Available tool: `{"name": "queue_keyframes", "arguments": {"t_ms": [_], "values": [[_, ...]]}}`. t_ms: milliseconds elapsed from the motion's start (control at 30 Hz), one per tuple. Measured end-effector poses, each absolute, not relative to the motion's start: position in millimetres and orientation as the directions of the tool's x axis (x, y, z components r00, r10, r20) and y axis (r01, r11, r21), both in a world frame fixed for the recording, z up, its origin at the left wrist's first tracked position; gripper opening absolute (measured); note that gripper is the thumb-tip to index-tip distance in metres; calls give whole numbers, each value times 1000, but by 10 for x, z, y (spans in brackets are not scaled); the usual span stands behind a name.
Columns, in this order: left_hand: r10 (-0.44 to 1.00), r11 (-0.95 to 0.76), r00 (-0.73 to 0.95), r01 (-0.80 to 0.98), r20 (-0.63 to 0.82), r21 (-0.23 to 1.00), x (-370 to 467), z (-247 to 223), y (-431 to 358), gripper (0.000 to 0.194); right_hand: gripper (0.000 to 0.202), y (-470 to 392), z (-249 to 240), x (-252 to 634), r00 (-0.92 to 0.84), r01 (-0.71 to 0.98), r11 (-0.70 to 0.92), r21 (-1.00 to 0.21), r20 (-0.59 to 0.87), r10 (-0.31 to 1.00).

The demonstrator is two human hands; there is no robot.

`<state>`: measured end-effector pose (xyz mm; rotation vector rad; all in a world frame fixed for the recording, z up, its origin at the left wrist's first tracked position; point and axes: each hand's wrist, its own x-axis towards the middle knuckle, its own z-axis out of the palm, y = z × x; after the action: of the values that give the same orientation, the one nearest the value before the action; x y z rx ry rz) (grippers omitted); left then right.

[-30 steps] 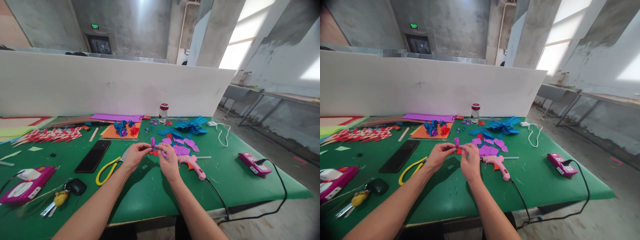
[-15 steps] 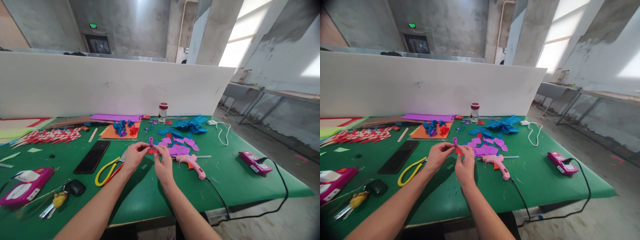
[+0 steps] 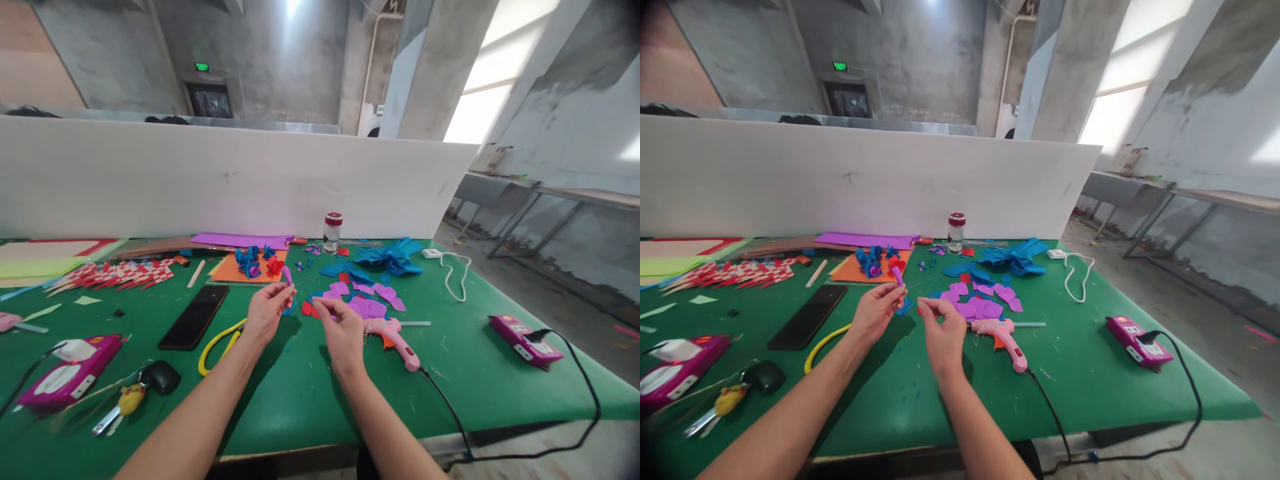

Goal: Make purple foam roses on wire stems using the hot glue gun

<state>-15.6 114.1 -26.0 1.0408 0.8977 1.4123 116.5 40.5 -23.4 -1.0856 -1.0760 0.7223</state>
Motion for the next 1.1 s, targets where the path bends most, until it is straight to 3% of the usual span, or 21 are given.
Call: {"name": "queue_keyframes", "arguments": {"t_ms": [67,200,433,633,800,967,1100], "values": [[994,-67,58,-362,94,930,-166,-224,1123,28,20,632,-182,1225,352,-43,280,-959,248,902],[988,-66,107,-345,109,936,-172,-186,1066,25,34,939,-187,1221,363,-75,308,-948,262,894],[971,-66,201,-279,126,958,-148,-200,1020,20,24,893,-289,1219,45,-129,331,-935,328,944],[971,-88,209,-152,119,985,-118,-187,983,22,16,928,-331,1285,65,-179,338,-924,331,941],[979,-147,134,-42,152,988,-88,-161,954,22,19,957,-361,1297,103,-219,266,-939,249,963],[960,-59,268,-100,84,993,-88,-156,927,32,20,948,-334,1324,150,-285,254,-924,219,964],[955,-20,294,-53,35,998,-86,-185,934,27,20,951,-352,1309,123,-261,255,-931,230,965]]}}
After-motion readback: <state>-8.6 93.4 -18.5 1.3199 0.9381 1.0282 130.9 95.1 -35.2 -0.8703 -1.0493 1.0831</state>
